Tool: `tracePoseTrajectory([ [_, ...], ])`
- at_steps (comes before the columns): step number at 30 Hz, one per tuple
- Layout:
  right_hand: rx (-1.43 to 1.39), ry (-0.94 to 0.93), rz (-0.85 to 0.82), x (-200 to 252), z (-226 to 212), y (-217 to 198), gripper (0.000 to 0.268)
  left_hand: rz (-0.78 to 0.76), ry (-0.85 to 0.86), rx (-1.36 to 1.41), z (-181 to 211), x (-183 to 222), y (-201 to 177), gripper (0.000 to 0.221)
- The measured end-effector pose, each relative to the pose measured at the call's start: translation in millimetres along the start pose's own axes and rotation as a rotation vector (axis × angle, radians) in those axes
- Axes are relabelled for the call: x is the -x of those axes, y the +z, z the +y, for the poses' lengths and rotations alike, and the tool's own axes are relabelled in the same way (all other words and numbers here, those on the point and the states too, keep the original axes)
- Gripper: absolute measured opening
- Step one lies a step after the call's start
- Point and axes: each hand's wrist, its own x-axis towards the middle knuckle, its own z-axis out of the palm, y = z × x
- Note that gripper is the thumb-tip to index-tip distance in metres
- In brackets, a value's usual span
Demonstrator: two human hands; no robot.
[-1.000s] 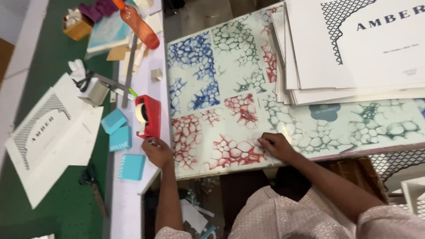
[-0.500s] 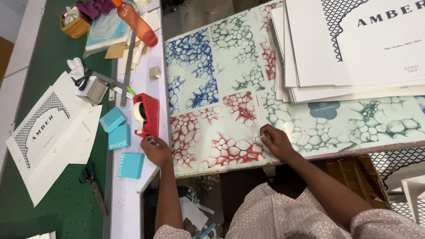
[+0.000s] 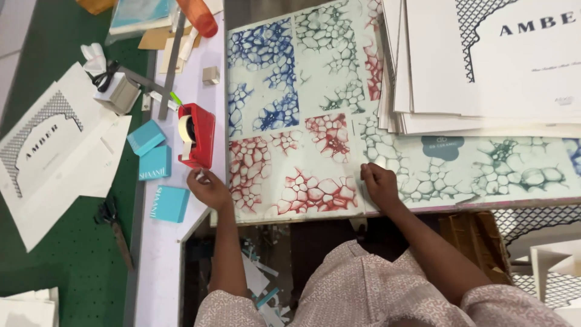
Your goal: Assembling and folding a patterned paper gift bag labeled 'AMBER' at a workstation.
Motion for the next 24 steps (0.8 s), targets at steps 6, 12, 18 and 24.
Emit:
tracePoseTrajectory([
  [6,0.058,-0.101,-0.076,-4,-40,-6,0.02,-0.702,-0.252,0.377,7,191,67,0.024],
  [12,0.064,-0.24,-0.144,-3,-37,1,0.025,-0.936,0.076,0.368,204,200,49,0.021],
  [18,0.113,-0.232,-0.143,-5,-33,2,0.02,-0.975,-0.147,0.367,184,209,52,0.016],
  [24,0.104,-0.254,-0.102,-5,-25,3,0.015,-0.892,-0.23,0.44,182,214,56,0.028],
])
